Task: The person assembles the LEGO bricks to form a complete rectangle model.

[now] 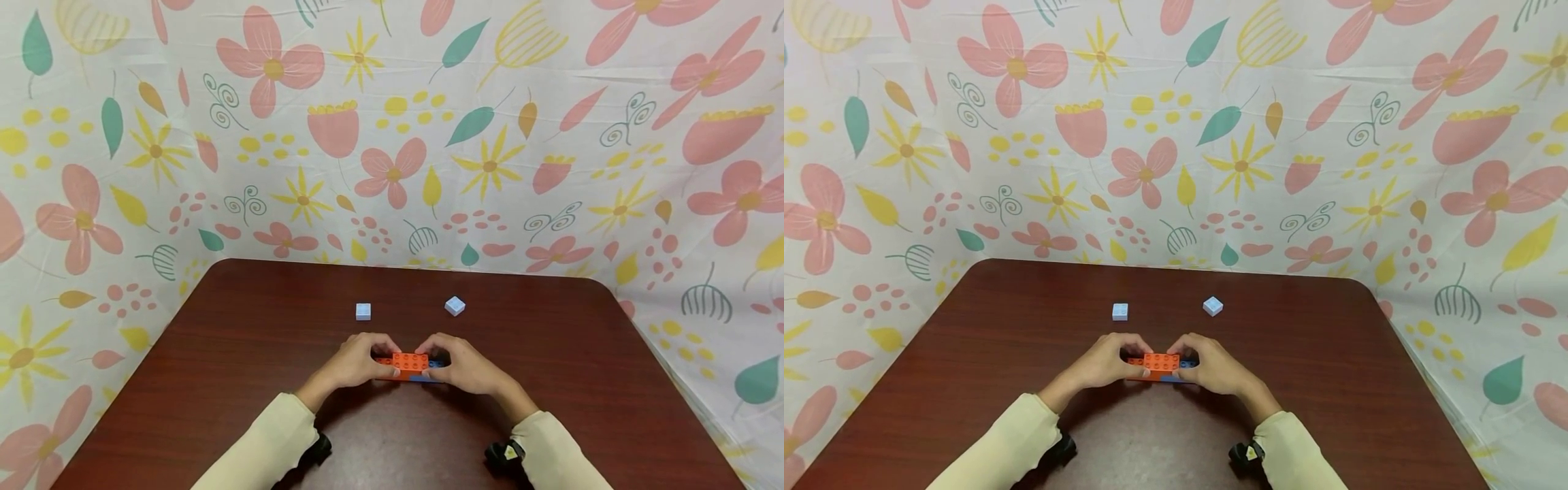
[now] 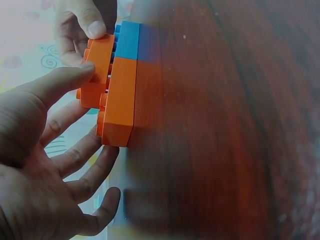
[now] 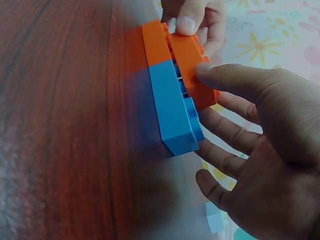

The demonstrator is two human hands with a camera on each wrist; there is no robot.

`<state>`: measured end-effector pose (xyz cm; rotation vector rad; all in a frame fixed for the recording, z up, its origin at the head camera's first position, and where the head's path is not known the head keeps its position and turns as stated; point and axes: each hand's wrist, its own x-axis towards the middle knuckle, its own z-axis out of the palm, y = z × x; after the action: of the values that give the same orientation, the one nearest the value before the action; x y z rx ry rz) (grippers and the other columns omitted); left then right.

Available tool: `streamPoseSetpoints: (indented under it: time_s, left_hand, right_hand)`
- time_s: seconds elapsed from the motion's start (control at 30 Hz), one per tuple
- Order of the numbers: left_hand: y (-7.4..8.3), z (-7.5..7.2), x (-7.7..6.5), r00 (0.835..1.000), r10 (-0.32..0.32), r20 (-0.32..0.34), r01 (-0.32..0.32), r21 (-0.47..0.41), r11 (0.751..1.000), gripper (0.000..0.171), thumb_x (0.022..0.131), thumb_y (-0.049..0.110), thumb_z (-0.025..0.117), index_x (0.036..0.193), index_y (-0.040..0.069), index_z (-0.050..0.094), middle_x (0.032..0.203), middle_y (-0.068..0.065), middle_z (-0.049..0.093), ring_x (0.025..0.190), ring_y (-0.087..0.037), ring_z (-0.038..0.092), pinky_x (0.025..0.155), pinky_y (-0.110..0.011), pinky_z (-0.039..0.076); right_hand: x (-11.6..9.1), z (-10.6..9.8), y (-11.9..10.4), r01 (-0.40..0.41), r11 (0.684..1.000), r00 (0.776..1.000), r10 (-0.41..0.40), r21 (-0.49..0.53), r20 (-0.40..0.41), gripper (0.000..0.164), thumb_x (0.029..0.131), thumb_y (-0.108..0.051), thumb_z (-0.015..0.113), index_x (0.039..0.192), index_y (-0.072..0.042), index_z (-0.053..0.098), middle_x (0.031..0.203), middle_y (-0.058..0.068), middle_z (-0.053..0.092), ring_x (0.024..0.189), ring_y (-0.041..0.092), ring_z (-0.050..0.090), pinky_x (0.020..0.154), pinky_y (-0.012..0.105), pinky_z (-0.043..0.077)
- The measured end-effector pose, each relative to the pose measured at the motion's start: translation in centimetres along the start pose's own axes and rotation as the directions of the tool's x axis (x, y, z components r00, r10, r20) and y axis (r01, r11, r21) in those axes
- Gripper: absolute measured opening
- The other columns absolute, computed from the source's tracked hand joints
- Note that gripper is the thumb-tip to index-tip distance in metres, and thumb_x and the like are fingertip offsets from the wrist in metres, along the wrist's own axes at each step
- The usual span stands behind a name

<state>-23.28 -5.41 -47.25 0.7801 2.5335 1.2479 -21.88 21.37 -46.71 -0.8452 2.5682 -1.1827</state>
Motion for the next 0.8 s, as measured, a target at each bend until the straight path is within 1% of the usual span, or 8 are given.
streamPoseSetpoints:
  time_s: [0.17,0.33,0.57,0.63,0.73,0.8]
  left_hand:
    - [0.0,0.0,-0.1,1.000,-0.005,-0.002,0.005,-0.002,1.000,0.022,0.088,0.030,0.084,0.108,0.025,0.076,0.105,0.006,0.075,0.094,-0.013,0.067,0.081,-0.034,0.052]
    - [0.0,0.1,-0.2,1.000,-0.012,-0.001,0.012,-0.002,1.000,0.023,0.088,0.030,0.083,0.109,0.025,0.076,0.106,0.005,0.075,0.092,-0.011,0.066,0.080,-0.033,0.053]
    - [0.0,0.2,-0.3,0.999,-0.033,-0.003,0.033,-0.004,0.999,0.022,0.088,0.031,0.083,0.109,0.028,0.076,0.105,0.008,0.075,0.088,-0.007,0.065,0.078,-0.028,0.054]
    - [0.0,0.3,-0.3,1.000,-0.027,-0.005,0.027,0.001,1.000,0.022,0.088,0.031,0.083,0.109,0.027,0.076,0.104,0.008,0.075,0.088,-0.007,0.066,0.078,-0.029,0.053]
    - [0.1,0.3,-0.3,1.000,-0.024,-0.010,0.024,0.006,1.000,0.022,0.088,0.031,0.084,0.109,0.027,0.077,0.103,0.009,0.075,0.087,-0.007,0.066,0.078,-0.031,0.053]
    - [0.1,0.3,-0.3,1.000,-0.024,-0.014,0.024,0.007,1.000,0.022,0.087,0.030,0.084,0.108,0.027,0.077,0.103,0.009,0.076,0.087,-0.007,0.066,0.081,-0.034,0.051]
  right_hand:
    - [-0.1,0.1,0.4,0.012,1.000,1.000,-0.011,0.028,-0.008,0.028,0.093,-0.020,0.078,0.120,-0.019,0.068,0.111,0.001,0.069,0.099,0.025,0.064,0.087,0.037,0.056]
    - [-0.2,0.2,0.7,0.022,0.999,1.000,-0.022,0.050,-0.009,0.029,0.094,-0.021,0.077,0.121,-0.019,0.068,0.113,0.001,0.069,0.101,0.023,0.065,0.089,0.035,0.056]
    - [-0.3,0.4,1.2,-0.001,0.994,1.000,0.001,0.109,-0.004,0.030,0.093,-0.020,0.078,0.121,-0.022,0.068,0.115,-0.001,0.068,0.104,0.020,0.065,0.093,0.033,0.055]
    - [-0.4,0.4,1.2,0.001,0.993,1.000,0.000,0.115,-0.007,0.030,0.093,-0.020,0.078,0.121,-0.022,0.068,0.116,-0.001,0.068,0.104,0.020,0.065,0.093,0.033,0.055]
    - [-0.4,0.3,1.2,0.019,0.994,1.000,-0.018,0.110,-0.011,0.029,0.094,-0.020,0.077,0.122,-0.020,0.069,0.116,0.000,0.068,0.104,0.022,0.065,0.092,0.035,0.055]
    - [-0.4,0.3,1.2,0.023,0.994,1.000,-0.022,0.109,-0.012,0.029,0.094,-0.021,0.077,0.121,-0.019,0.069,0.116,0.000,0.068,0.104,0.021,0.065,0.092,0.036,0.055]
